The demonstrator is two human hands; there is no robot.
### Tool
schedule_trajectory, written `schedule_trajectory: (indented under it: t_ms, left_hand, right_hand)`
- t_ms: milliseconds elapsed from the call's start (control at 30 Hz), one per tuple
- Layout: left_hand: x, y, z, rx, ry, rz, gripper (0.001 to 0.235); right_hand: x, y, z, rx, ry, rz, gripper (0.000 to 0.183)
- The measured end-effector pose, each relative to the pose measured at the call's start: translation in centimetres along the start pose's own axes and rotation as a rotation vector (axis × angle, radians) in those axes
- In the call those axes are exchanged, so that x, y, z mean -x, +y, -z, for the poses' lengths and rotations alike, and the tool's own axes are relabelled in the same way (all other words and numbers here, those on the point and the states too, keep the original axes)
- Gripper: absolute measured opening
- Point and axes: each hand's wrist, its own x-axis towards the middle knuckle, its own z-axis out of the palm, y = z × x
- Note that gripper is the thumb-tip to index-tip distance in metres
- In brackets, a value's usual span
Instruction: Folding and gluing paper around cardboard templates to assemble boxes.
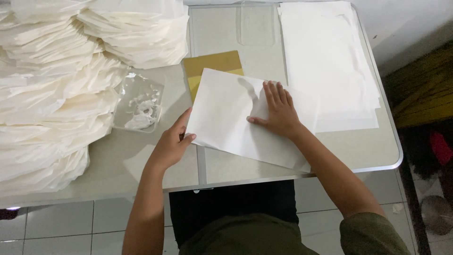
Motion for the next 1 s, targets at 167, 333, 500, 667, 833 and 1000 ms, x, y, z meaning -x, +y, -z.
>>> schedule_trajectory:
  t_ms: [167, 333, 500, 667, 833, 1000]
  left_hand:
    - [-0.7, -3.2, 0.0, 0.116, -0.033, -0.123, 0.073]
    - [-1.0, -4.6, -0.3, 0.111, -0.122, -0.111, 0.074]
    - [-1.3, -4.6, 0.0, 0.091, -0.167, -0.095, 0.077]
    - [-3.5, -3.5, 0.8, 0.023, -0.044, -0.117, 0.068]
    - [-10.2, -3.9, -1.1, -0.222, 0.357, -0.088, 0.056]
    - [-14.1, -1.2, -2.4, -0.106, 0.350, -0.021, 0.064]
  right_hand:
    - [-0.2, 0.9, 0.5, 0.021, -0.025, 0.019, 0.124]
    - [-0.3, 1.3, 0.4, 0.052, -0.045, 0.034, 0.124]
    - [-0.6, 2.1, -0.2, 0.082, -0.069, 0.073, 0.123]
    - [-0.5, 2.3, -0.2, 0.073, -0.066, 0.094, 0.121]
    - [-0.6, 2.4, -0.4, 0.104, -0.052, 0.100, 0.122]
    - [-0.5, 2.4, -0.6, 0.116, -0.053, 0.111, 0.122]
